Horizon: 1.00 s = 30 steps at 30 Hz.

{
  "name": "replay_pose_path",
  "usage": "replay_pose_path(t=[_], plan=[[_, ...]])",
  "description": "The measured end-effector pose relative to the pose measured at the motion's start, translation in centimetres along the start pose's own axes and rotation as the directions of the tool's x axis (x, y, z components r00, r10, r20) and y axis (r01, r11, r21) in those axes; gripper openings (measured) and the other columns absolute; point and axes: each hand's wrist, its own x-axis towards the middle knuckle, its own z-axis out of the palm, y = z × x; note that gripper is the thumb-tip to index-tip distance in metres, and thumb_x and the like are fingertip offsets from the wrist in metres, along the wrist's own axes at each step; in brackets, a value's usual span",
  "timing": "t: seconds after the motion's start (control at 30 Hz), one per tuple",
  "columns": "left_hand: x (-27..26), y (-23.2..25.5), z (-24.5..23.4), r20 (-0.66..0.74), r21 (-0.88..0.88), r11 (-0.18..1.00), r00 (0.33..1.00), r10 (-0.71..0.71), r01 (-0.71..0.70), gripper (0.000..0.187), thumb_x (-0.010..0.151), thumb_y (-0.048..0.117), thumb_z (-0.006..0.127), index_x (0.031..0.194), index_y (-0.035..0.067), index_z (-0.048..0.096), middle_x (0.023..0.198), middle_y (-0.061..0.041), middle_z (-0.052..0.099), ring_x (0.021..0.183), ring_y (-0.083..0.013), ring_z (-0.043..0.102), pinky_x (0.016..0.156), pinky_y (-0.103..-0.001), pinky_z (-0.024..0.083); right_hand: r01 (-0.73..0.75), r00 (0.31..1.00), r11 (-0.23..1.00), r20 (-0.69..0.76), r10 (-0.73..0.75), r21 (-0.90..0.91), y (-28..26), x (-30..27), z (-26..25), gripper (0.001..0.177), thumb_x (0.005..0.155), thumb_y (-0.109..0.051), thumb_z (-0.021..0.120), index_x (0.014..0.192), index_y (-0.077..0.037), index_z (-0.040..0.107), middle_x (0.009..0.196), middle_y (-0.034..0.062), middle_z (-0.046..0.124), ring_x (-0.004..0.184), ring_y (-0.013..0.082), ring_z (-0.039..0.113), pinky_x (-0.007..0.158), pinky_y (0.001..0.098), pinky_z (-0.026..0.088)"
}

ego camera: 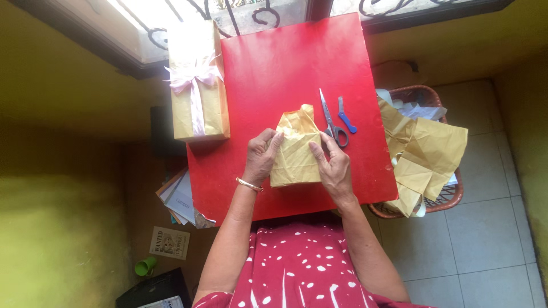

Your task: The person wraps a small rectangular item in brown paper on a red table. They fold the paper edges, crease the corners, and secure the package with clear tape. A previously wrapped gift with a pink ribbon is visible nearby.

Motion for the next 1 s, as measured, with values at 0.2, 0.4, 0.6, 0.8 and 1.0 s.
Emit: replay_pose_path(t=[0.2, 0.4, 0.6, 0.8, 1.0], plan=[[0.2, 0.0, -0.1, 0.014, 0.055, 0.998, 1.000, 0.001, -0.002, 0.029, 0.106, 0.022, 0.061, 0.083, 0.005, 0.066, 0.064, 0.008, 0.053, 0.059, -0.0026, 0.044, 0.052, -0.025, 0.038, 0.015, 0.999, 0.999, 0.031, -0.017, 0.045, -1.0, 0.2, -0.1, 0.046, 0.102, -0.031, 0.063, 0.134, 0.002, 0.063, 0.110, 0.0125, 0.076, 0.104, 0.0154, 0.071, 0.087, 0.0298, 0.058], [0.1, 0.6, -0.1, 0.025, 0.065, 0.998, 1.000, -0.008, 0.007, 0.026, 0.105, 0.020, 0.061, 0.085, 0.004, 0.067, 0.065, 0.007, 0.053, 0.061, -0.0029, 0.045, 0.053, -0.025, 0.038, -0.078, 0.979, 0.971, 0.200, 0.033, 0.225, 0.0, 1.5, -0.9, 0.038, 0.101, -0.023, 0.062, 0.131, 0.001, 0.064, 0.104, 0.0035, 0.073, 0.094, 0.0085, 0.066, 0.081, 0.0243, 0.056], [0.2, 1.5, -0.1, 0.027, 0.135, 0.970, 0.980, 0.198, -0.200, 0.017, 0.103, 0.012, 0.062, 0.091, 0.001, 0.064, 0.082, -0.002, 0.056, 0.079, -0.0125, 0.050, 0.073, -0.030, 0.045, -0.153, 0.923, 0.947, 0.384, 0.034, 0.283, 1.2, 3.5, -1.8, 0.032, 0.101, -0.018, 0.063, 0.129, -0.003, 0.068, 0.099, -0.0029, 0.066, 0.089, 0.0051, 0.058, 0.079, 0.0224, 0.051], [0.4, 2.2, -0.2, 0.057, 0.275, 0.941, 0.980, 0.188, -0.197, 0.014, 0.101, 0.010, 0.062, 0.090, 0.002, 0.062, 0.085, -0.005, 0.055, 0.080, -0.0179, 0.054, 0.075, -0.034, 0.047, -0.156, 0.878, 0.974, 0.475, 0.062, 0.162, 0.5, 4.3, -2.3, 0.030, 0.101, -0.020, 0.061, 0.126, -0.008, 0.073, 0.084, -0.0051, 0.055, 0.079, 0.0048, 0.050, 0.073, 0.0224, 0.045], [0.8, 2.6, -0.6, 0.171, 0.424, 0.869, 0.965, 0.200, -0.255, 0.023, 0.103, 0.015, 0.057, 0.118, 0.009, 0.073, 0.086, -0.004, 0.056, 0.084, -0.0190, 0.055, 0.078, -0.037, 0.045, -0.195, 0.826, 0.944, 0.564, 0.011, 0.266, 0.3, 5.1, -2.8, 0.028, 0.100, -0.019, 0.059, 0.125, -0.007, 0.062, 0.099, -0.0060, 0.064, 0.094, 0.0043, 0.059, 0.084, 0.0246, 0.051]])
